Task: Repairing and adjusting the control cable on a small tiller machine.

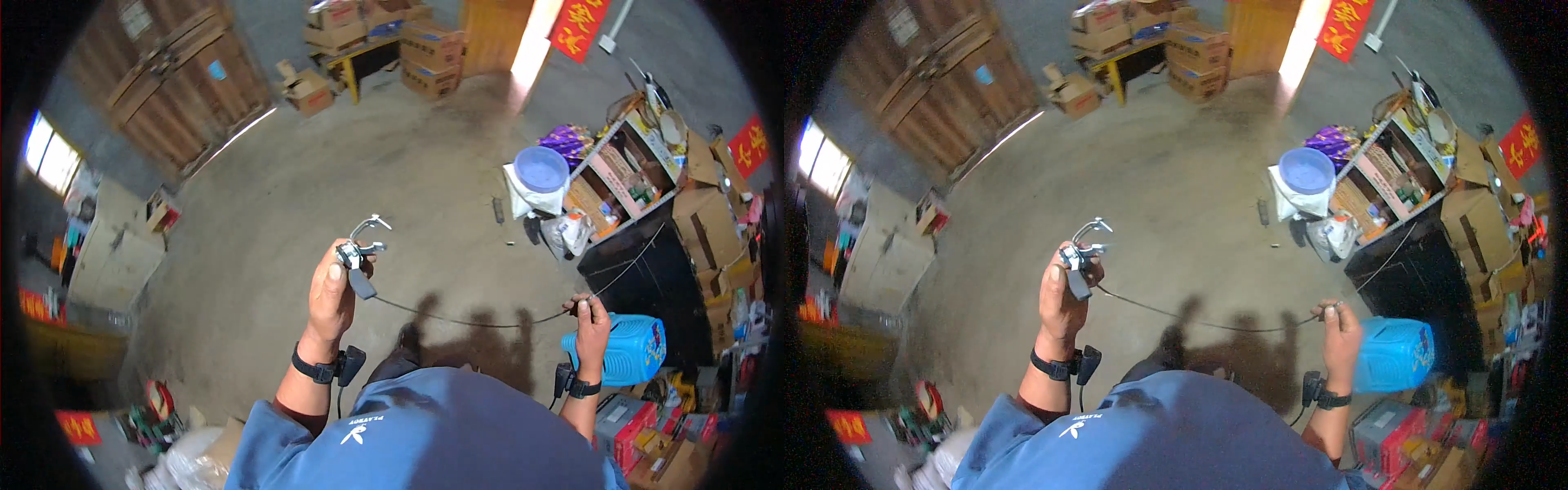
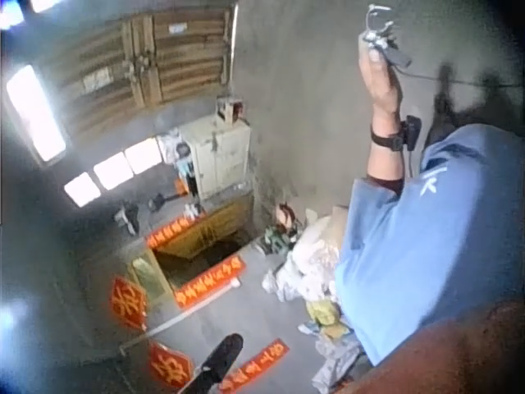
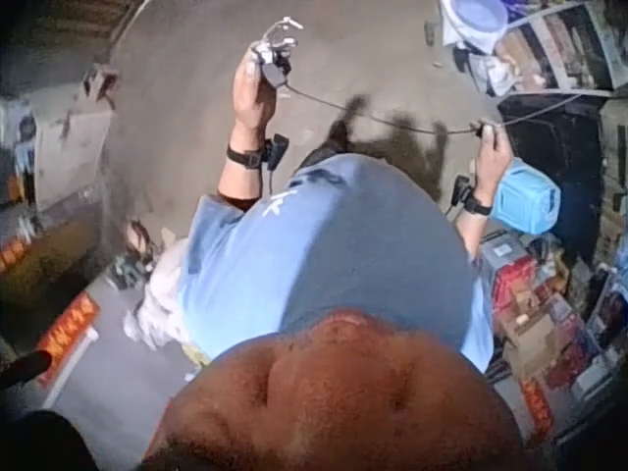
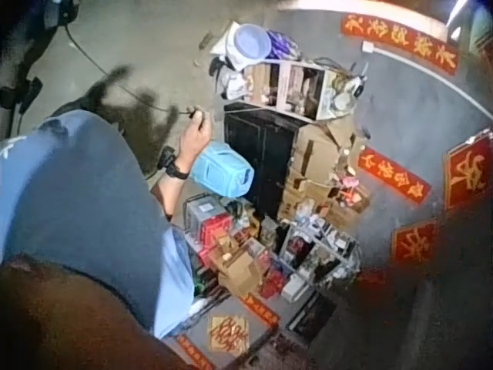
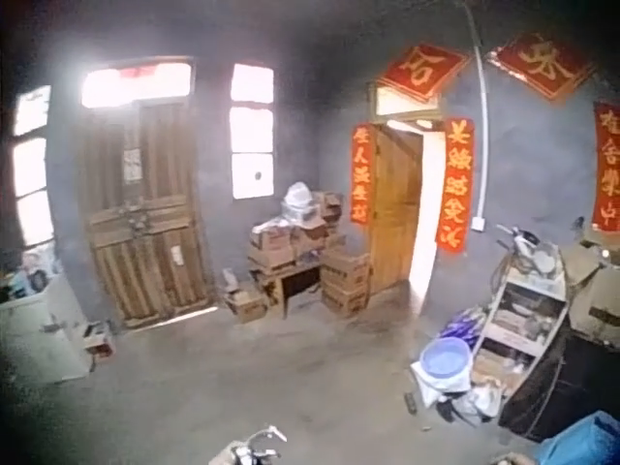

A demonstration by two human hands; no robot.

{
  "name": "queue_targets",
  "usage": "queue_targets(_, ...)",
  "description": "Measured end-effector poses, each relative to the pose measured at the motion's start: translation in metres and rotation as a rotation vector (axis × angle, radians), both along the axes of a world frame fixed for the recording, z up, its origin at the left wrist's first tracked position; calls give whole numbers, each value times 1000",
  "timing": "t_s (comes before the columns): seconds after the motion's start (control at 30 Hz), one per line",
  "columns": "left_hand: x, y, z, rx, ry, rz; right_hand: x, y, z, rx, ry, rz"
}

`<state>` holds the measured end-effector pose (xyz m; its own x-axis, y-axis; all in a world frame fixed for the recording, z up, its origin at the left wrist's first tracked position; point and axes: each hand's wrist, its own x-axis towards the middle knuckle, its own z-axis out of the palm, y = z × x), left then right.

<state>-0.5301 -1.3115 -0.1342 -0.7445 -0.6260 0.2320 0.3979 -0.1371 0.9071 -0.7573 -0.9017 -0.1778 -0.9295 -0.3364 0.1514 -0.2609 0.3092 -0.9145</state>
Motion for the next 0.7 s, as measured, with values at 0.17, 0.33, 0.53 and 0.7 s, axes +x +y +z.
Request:
queue_targets(0.17, -196, -87, 6, -181, -112, -218, -143, -62, -32, -132, -88, -77)
queue_targets(0.33, -388, -169, 16, -355, -238, -288, -317, -178, -72, -489, -330, -97)
queue_targets(0.53, -616, -251, 38, -408, -304, -331, -564, -362, -18, -243, -364, 288)
queue_targets(0.7, -791, -309, 72, -577, -431, -560, -719, -507, 79, -127, -290, 608)
